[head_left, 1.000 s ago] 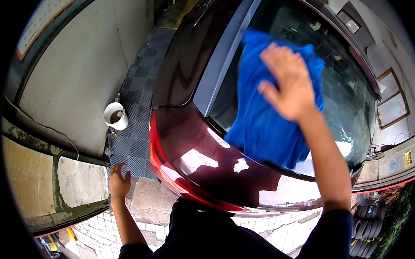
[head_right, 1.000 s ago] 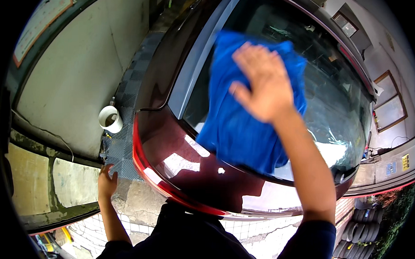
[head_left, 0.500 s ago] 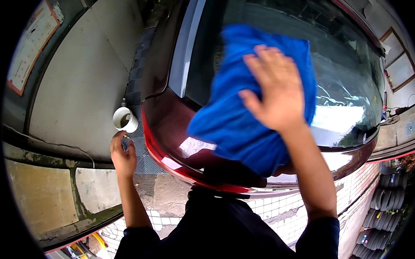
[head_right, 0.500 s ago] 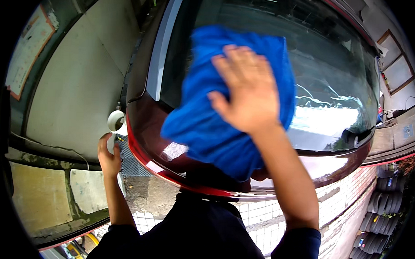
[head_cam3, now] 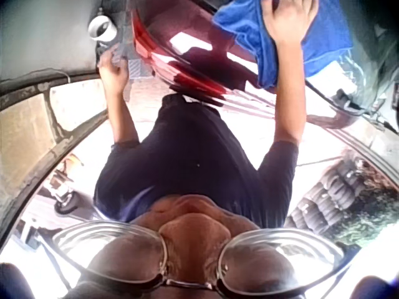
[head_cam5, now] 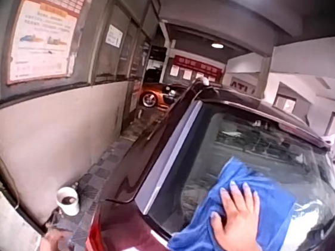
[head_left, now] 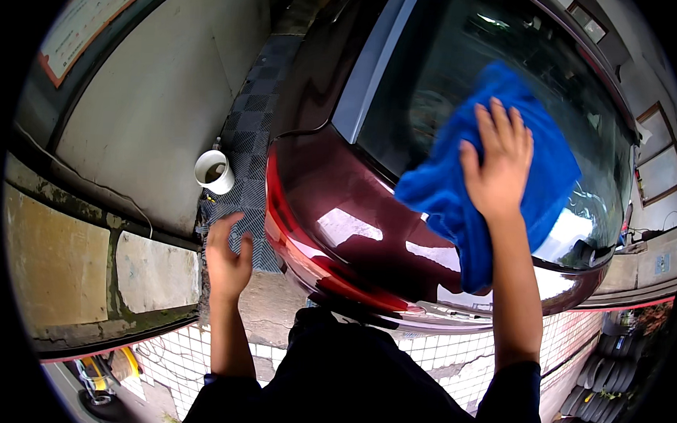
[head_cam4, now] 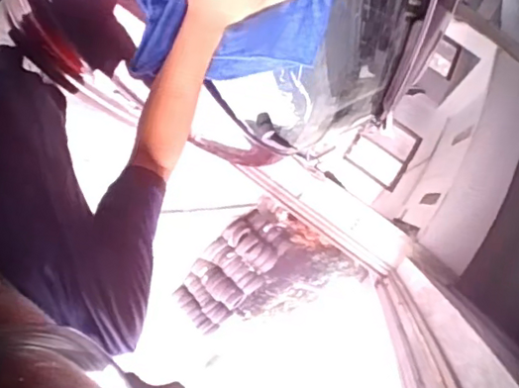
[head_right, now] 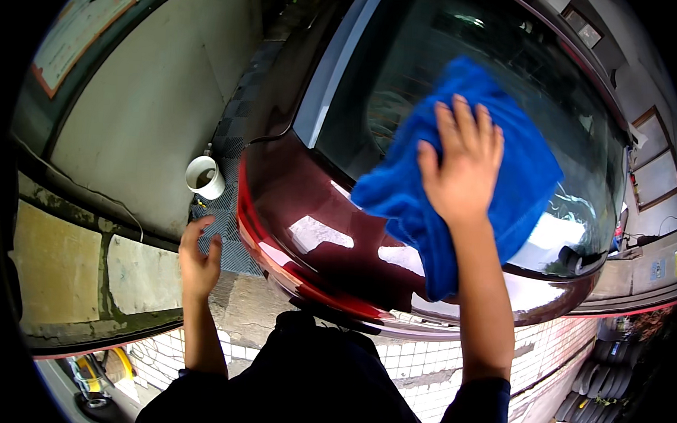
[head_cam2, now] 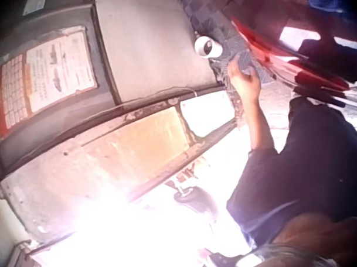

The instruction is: The person wipes the rear windshield of a maroon car with a blue cloth, then walks to a water tap, fills a bucket, and washes the cloth. The person returns to the car and continues wiping the rear windshield and surrounding body panels.

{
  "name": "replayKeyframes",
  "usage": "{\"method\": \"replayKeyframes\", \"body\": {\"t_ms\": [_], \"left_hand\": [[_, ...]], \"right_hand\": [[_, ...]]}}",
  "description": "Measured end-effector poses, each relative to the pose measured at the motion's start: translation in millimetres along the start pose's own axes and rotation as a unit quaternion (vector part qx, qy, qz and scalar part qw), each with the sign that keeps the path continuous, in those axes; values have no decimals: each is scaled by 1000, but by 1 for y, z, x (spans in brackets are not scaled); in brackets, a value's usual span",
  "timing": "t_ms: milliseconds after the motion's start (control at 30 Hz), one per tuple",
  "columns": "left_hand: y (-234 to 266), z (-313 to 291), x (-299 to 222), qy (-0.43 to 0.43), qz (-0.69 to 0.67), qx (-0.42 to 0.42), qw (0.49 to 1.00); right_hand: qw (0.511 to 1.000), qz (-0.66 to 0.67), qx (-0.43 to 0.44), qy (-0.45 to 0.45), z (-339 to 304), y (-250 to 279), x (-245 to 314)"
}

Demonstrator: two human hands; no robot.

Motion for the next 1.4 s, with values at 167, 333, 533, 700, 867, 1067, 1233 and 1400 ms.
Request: {"method": "replayKeyframes", "body": {"t_ms": [167, 333, 533, 700, 867, 1067, 1233, 1400], "left_hand": [[-11, 21, -32, -77, -44, 27, 996], [-25, 6, -45, -68, -116, 67, 989], [-61, -12, -105, -124, -94, 65, 986], [-66, -20, -169, -143, -74, 64, 985], [-104, -75, -238, -192, -324, 21, 926], [-176, -214, -393, -268, -306, 436, 803], [-276, -395, -480, -269, -308, 568, 714], [-379, -539, -599, -145, -289, 710, 625]], "right_hand": [[978, 121, 26, 165, 32, -26, 91], [965, 186, 23, 182, 19, -35, 118], [923, 340, 95, 154, 11, -20, 111], [822, 539, 179, -28, -17, 43, 95], [815, 574, 65, -46, -153, 150, 18], [768, 621, 43, -149, -375, 255, -119], [801, 505, 71, -314, -564, 328, -206], [686, 386, -15, -617, -751, 410, -298]]}}
Point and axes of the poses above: each hand's wrist, its own z-axis towards the middle knuckle, its own y-axis out of the back of the hand, x = y × z, the point moved 2 cm from there along z, towards the middle knuckle, and after that the axes turned 1 degree about -z, right-handed, at the moved point
